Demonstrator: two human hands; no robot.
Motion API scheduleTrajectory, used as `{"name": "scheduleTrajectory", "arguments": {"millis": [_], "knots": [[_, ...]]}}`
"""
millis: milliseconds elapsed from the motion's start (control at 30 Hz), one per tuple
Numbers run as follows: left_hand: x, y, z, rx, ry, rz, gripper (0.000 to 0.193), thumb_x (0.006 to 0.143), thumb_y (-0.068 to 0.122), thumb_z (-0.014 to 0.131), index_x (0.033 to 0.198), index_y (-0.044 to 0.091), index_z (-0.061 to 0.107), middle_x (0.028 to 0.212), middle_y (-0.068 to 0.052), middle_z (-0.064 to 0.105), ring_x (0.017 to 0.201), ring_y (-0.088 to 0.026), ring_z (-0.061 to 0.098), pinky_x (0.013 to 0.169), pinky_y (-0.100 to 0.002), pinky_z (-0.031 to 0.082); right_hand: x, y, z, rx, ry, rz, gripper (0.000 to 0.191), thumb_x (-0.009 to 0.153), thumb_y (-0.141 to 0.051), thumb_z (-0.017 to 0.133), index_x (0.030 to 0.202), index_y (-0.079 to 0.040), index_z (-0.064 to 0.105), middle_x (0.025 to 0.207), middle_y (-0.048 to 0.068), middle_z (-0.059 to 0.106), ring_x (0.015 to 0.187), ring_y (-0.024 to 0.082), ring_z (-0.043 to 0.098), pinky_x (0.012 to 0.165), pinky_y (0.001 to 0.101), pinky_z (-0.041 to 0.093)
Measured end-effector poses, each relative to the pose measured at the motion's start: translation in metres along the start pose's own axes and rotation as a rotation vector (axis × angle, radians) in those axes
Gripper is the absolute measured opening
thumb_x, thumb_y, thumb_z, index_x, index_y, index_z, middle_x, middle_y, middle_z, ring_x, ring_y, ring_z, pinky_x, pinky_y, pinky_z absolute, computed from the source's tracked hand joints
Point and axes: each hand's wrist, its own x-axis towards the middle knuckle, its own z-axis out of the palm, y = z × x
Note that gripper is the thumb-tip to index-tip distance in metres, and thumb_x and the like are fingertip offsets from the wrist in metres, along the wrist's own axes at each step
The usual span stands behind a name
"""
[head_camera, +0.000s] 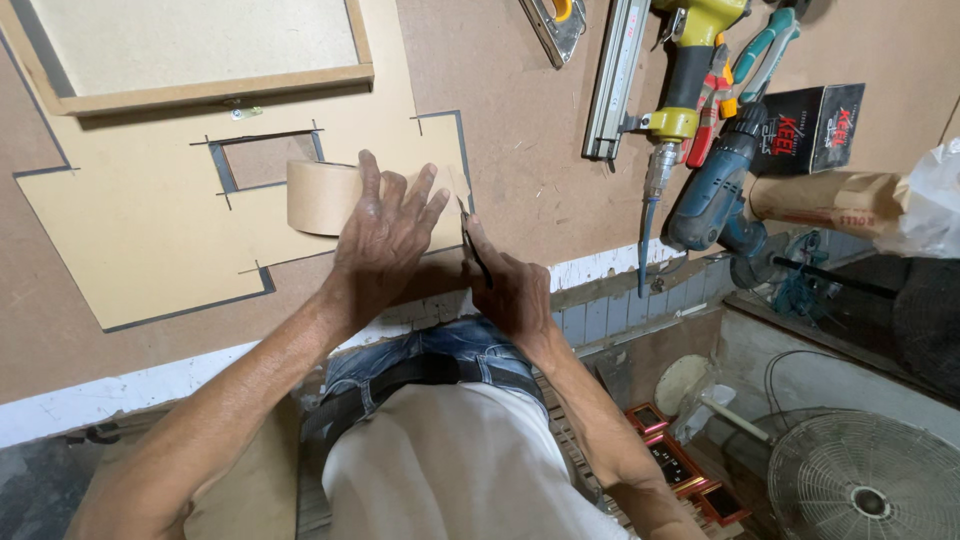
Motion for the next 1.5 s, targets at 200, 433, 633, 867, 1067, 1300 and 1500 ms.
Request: {"name": "scheduleTrajectory", "arguments": {"millis": [200, 433, 633, 867, 1067, 1300, 1500], "knots": [[0.001, 0.003, 0.005, -0.041, 0.008, -0.016, 0.058, 0.091, 0.025, 0.061, 0.147, 0.013, 0.052, 0.153, -0.015, 0.047, 0.122, -0.033, 0.053, 0.114, -0.068, 0.017, -0.015, 0.006, 0.0, 0.084, 0.04, -0.023, 0.06, 0.092, -0.01, 0.071, 0.149, -0.016, 0.054, 0.078, 0.014, 0.074, 0.061, 0.028, 0.071, 0.053, 0.0365, 0.054], [0.003, 0.002, 0.0, -0.027, -0.001, -0.033, 0.062, 0.086, 0.012, 0.062, 0.147, 0.019, 0.052, 0.156, -0.01, 0.043, 0.123, -0.029, 0.052, 0.116, -0.066, 0.017, -0.031, 0.018, -0.033, 0.108, -0.121, 0.187, 0.065, 0.084, -0.013, 0.076, 0.147, -0.015, 0.058, 0.072, 0.019, 0.07, 0.058, 0.026, 0.067, 0.057, 0.0358, 0.053], [0.005, -0.007, -0.009, -0.07, 0.071, -0.098, 0.058, 0.088, 0.009, 0.064, 0.142, 0.03, 0.056, 0.154, -0.009, 0.047, 0.124, -0.03, 0.055, 0.117, -0.061, 0.023, -0.002, 0.017, -0.034, 0.542, -0.076, 0.347, 0.061, 0.09, -0.012, 0.073, 0.147, -0.008, 0.053, 0.082, 0.008, 0.076, 0.071, 0.008, 0.068, 0.063, 0.0258, 0.055], [-0.011, -0.037, -0.024, 0.018, 0.267, -0.215, 0.06, 0.091, 0.01, 0.061, 0.151, 0.019, 0.052, 0.158, -0.012, 0.046, 0.127, -0.03, 0.054, 0.113, -0.058, 0.031, 0.027, -0.004, -0.032, 1.079, -0.079, 0.425, 0.029, 0.088, -0.001, 0.074, 0.114, 0.005, 0.062, 0.077, 0.009, 0.068, 0.062, 0.012, 0.065, 0.053, 0.0267, 0.054], [-0.068, -0.09, -0.025, -0.575, 0.502, -0.786, 0.061, 0.077, 0.019, 0.068, 0.132, -0.007, 0.058, 0.124, -0.029, 0.062, 0.106, -0.039, 0.061, 0.083, -0.05, 0.054, 0.047, -0.015, -0.033, 1.069, 0.0, 0.458, 0.018, 0.084, -0.001, 0.076, 0.097, 0.003, 0.063, 0.077, 0.012, 0.071, 0.061, 0.014, 0.067, 0.051, 0.0275, 0.055], [-0.164, -0.124, -0.008, -1.694, 0.964, -1.076, 0.032, 0.101, 0.019, 0.047, 0.115, -0.003, 0.065, 0.097, -0.012, 0.067, 0.082, -0.018, 0.067, 0.074, -0.033, 0.058, 0.059, -0.024, -0.031, 0.768, 0.029, 0.372, 0.011, 0.085, -0.005, 0.073, 0.093, 0.001, 0.068, 0.082, 0.009, 0.073, 0.07, 0.014, 0.068, 0.063, 0.029, 0.056], [-0.223, -0.124, -0.008, -1.684, 0.708, -1.427, 0.04, 0.1, 0.026, 0.041, 0.117, -0.003, 0.064, 0.091, -0.014, 0.068, 0.072, -0.018, 0.067, 0.059, -0.031, 0.058, 0.062, -0.032, -0.024, 0.661, 0.003, 0.437, 0.016, 0.082, -0.01, 0.075, 0.094, -0.002, 0.068, 0.079, 0.009, 0.072, 0.071, 0.014, 0.067, 0.066, 0.0303, 0.054]]}}
